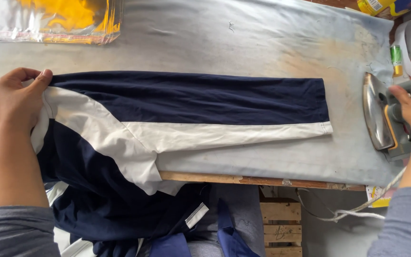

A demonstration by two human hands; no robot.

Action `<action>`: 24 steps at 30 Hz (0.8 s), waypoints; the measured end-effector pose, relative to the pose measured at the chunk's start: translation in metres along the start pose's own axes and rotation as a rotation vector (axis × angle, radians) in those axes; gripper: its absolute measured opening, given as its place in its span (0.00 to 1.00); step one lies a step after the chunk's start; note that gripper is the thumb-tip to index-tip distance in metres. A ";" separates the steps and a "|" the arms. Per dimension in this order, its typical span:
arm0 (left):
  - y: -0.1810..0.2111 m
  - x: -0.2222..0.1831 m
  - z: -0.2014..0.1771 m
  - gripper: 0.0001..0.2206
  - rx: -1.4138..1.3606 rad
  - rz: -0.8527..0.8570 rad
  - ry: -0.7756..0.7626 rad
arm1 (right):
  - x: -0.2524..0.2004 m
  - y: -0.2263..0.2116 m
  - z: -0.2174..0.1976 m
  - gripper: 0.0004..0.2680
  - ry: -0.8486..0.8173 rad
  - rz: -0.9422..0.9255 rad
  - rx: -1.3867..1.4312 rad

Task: Ironing a shirt, folding it, and placing it into a plastic bag for packaging.

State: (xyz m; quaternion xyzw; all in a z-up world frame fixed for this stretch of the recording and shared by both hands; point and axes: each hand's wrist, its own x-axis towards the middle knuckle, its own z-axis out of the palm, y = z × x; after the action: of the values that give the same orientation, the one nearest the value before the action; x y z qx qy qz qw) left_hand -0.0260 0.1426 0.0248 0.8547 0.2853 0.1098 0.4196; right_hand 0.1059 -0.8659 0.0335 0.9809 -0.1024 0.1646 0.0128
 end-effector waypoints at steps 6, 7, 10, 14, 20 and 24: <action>0.008 -0.002 -0.001 0.13 -0.037 -0.052 -0.017 | -0.091 -0.253 -0.150 0.23 -0.075 -0.525 -0.058; 0.009 -0.001 0.000 0.13 -0.058 -0.059 -0.010 | -0.106 -0.285 -0.160 0.28 -0.052 -0.772 -0.059; -0.008 0.008 0.003 0.13 -0.084 -0.020 0.044 | -0.150 -0.372 -0.141 0.28 0.130 -1.028 0.064; -0.014 0.010 0.008 0.13 -0.102 0.042 0.065 | -0.107 -0.405 -0.098 0.32 0.306 -0.909 -0.073; -0.015 0.009 0.007 0.12 -0.152 0.054 0.078 | -0.059 -0.425 -0.088 0.32 -0.019 -0.526 -0.174; -0.009 0.008 0.006 0.12 -0.155 0.060 0.072 | -0.117 -0.444 -0.135 0.28 -0.138 -0.862 -0.015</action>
State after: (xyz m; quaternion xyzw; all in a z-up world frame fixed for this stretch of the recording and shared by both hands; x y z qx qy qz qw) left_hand -0.0206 0.1481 0.0133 0.8232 0.2652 0.1749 0.4706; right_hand 0.0455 -0.4000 0.1273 0.9426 0.3147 0.0776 0.0806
